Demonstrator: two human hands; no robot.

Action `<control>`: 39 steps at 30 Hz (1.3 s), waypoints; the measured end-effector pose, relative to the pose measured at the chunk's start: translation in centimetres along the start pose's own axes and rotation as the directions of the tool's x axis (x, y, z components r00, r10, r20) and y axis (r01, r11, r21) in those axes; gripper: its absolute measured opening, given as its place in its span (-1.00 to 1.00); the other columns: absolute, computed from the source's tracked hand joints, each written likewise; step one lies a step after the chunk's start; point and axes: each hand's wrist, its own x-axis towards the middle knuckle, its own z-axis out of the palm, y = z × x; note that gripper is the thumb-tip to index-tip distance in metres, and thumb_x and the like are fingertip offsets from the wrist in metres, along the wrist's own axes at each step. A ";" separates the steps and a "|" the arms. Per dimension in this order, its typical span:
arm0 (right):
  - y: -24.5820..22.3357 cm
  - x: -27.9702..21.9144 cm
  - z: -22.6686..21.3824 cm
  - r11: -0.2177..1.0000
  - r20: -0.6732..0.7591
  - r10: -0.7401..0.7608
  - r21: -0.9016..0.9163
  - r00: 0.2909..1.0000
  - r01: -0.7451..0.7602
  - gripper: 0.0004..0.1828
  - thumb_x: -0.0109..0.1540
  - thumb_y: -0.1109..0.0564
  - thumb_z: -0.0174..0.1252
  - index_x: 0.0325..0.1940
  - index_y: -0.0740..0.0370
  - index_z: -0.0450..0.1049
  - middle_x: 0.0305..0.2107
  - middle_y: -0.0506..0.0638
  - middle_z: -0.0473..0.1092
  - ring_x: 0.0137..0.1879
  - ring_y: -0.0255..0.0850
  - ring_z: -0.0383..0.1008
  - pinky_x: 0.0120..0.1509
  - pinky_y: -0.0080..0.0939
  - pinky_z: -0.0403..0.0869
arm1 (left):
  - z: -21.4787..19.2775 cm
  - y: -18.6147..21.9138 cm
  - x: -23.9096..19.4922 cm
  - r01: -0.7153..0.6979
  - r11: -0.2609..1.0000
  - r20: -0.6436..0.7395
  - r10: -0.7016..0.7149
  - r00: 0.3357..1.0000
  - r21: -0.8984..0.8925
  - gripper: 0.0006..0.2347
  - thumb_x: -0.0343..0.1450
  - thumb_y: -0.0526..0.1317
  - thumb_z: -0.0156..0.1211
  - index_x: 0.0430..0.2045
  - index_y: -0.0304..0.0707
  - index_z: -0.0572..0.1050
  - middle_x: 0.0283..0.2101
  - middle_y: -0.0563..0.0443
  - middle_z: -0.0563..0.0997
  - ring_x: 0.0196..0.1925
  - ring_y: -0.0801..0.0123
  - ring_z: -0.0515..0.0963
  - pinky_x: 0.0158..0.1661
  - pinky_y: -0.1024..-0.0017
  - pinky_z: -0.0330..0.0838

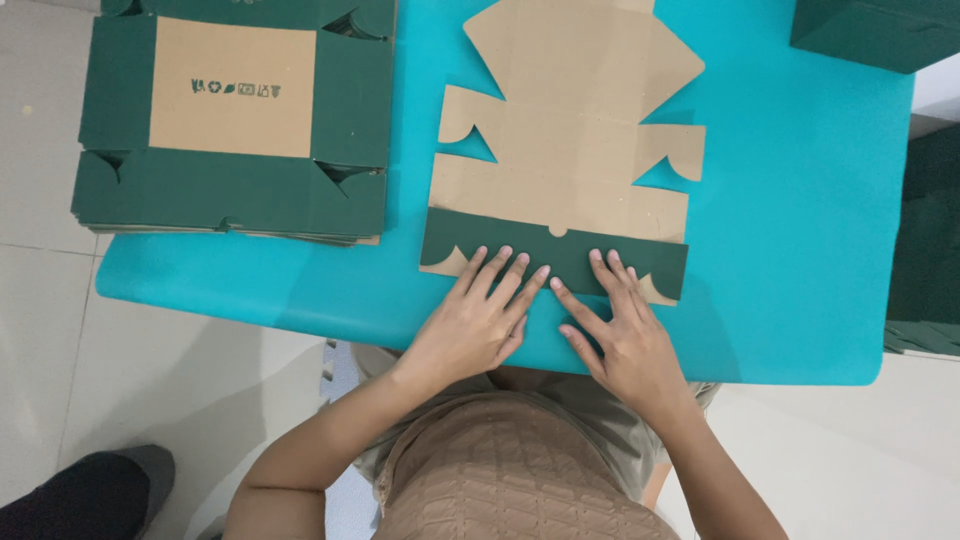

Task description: Folding and assembling a cardboard box from a flat template.

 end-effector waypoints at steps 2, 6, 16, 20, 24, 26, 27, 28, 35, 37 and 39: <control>0.2 -0.1 -0.3 1.000 -0.003 0.005 0.011 1.000 -0.005 -0.56 0.34 -0.15 -0.07 0.32 -0.31 0.35 0.31 0.09 0.15 0.49 0.06 0.08 0.51 0.05 0.14 | 0.3 -0.5 -0.2 -0.007 1.000 -0.014 0.007 1.000 -0.022 -0.58 0.40 -0.20 -0.03 0.15 -0.38 0.40 0.08 -0.34 0.45 0.17 -0.18 0.46 0.18 -0.10 0.28; 0.7 -0.7 -0.9 1.000 -0.026 0.017 0.019 1.000 -0.017 -0.61 0.33 -0.09 -0.01 0.25 -0.30 0.42 0.29 0.00 0.23 0.45 -0.04 0.18 0.49 0.00 0.21 | -0.3 -1.3 0.0 -0.004 0.997 -0.039 0.001 0.999 -0.079 -0.64 0.45 -0.20 -0.02 0.12 -0.35 0.44 0.07 -0.29 0.48 0.09 -0.08 0.49 0.13 0.02 0.35; 3.7 1.4 -0.5 0.990 -0.107 0.021 -0.138 0.994 -0.036 -0.61 0.22 -0.29 0.14 0.00 -0.12 0.41 0.06 -0.12 0.25 0.28 -0.13 0.33 0.42 -0.04 0.30 | -1.2 -3.9 1.9 0.118 0.992 0.090 -0.113 0.990 -0.047 -0.45 0.43 0.13 0.05 0.20 -0.27 0.37 0.33 -0.36 0.23 0.37 -0.23 0.21 0.30 -0.19 -0.01; 3.8 1.8 -0.8 0.977 -0.041 -0.005 -0.214 0.999 -0.004 -0.33 0.21 -0.33 0.07 0.37 -0.14 0.26 0.22 -0.11 0.26 0.38 -0.21 0.25 0.45 -0.13 0.25 | 0.1 -4.5 1.3 0.111 0.993 0.116 -0.116 0.986 0.047 -0.37 0.43 0.26 -0.08 0.32 -0.14 0.23 0.34 -0.29 0.25 0.37 -0.19 0.23 0.28 -0.18 0.07; 3.4 0.9 -0.4 0.895 -0.118 -0.129 -0.441 0.985 0.065 -0.44 0.26 -0.34 0.00 0.28 -0.19 0.39 0.15 -0.14 0.40 0.26 -0.23 0.39 0.24 -0.27 0.44 | 2.0 -4.3 0.0 -0.023 0.964 -0.046 0.037 0.998 0.266 -0.39 0.44 0.23 -0.08 0.22 -0.27 0.35 0.24 -0.36 0.39 0.21 -0.27 0.43 0.13 -0.08 0.36; 2.8 0.3 -0.7 0.895 -0.104 -0.134 -0.440 0.986 0.075 -0.45 0.26 -0.34 0.00 0.28 -0.20 0.39 0.13 -0.15 0.41 0.24 -0.22 0.41 0.20 -0.27 0.46 | 2.2 -4.2 -0.5 -0.070 0.953 -0.068 0.094 0.993 0.294 -0.45 0.47 0.17 -0.08 0.16 -0.32 0.39 0.17 -0.39 0.45 0.11 -0.26 0.50 0.04 -0.02 0.44; 2.5 -0.1 -0.9 0.896 -0.089 -0.139 -0.435 0.986 0.087 -0.46 0.26 -0.34 0.00 0.27 -0.22 0.40 0.12 -0.17 0.43 0.21 -0.22 0.42 0.16 -0.28 0.49 | 2.4 -4.1 -0.7 -0.115 0.939 -0.085 0.150 0.985 0.323 -0.51 0.51 0.10 -0.08 0.09 -0.37 0.44 0.11 -0.41 0.50 0.02 -0.25 0.58 -0.06 0.04 0.53; 2.3 -0.2 -1.2 0.896 -0.089 -0.139 -0.435 0.986 0.087 -0.46 0.26 -0.34 0.00 0.27 -0.22 0.40 0.12 -0.17 0.43 0.21 -0.22 0.42 0.16 -0.28 0.49 | 1.5 -4.0 -0.7 -0.115 0.939 -0.085 0.150 0.985 0.324 -0.51 0.51 0.10 -0.08 0.09 -0.37 0.44 0.11 -0.41 0.50 0.02 -0.25 0.58 -0.06 0.04 0.53; 1.5 -0.8 -2.3 0.889 -0.038 -0.179 -0.434 0.983 0.145 -0.46 0.24 -0.34 0.00 0.23 -0.18 0.41 0.07 -0.14 0.44 0.14 -0.20 0.46 0.13 -0.28 0.51 | -0.1 -3.3 -1.4 -0.258 0.895 0.039 0.262 0.964 0.365 -0.43 0.48 0.14 -0.08 0.08 -0.53 0.42 0.09 -0.52 0.47 -0.02 -0.29 0.57 -0.12 0.08 0.54; 1.6 -0.8 -2.2 0.877 -0.046 -0.216 -0.448 0.975 0.173 -0.50 0.27 -0.30 -0.01 0.22 -0.14 0.43 0.05 -0.11 0.46 0.12 -0.19 0.47 0.12 -0.28 0.51 | -0.1 -3.3 -1.2 -0.296 0.864 0.039 0.308 0.951 0.408 -0.46 0.51 0.09 -0.10 0.04 -0.57 0.43 0.06 -0.56 0.49 -0.06 -0.31 0.59 -0.16 0.09 0.55; 2.0 -0.7 -2.1 0.877 -0.049 -0.261 -0.428 0.964 0.216 -0.55 0.33 -0.18 -0.12 0.22 -0.04 0.41 0.01 -0.04 0.48 0.08 -0.17 0.50 0.12 -0.25 0.51 | 0.2 -3.4 -0.9 -0.285 0.878 -0.020 0.316 0.948 0.384 -0.49 0.53 0.07 -0.11 -0.01 -0.56 0.48 -0.04 -0.51 0.55 -0.15 -0.24 0.63 -0.21 0.12 0.55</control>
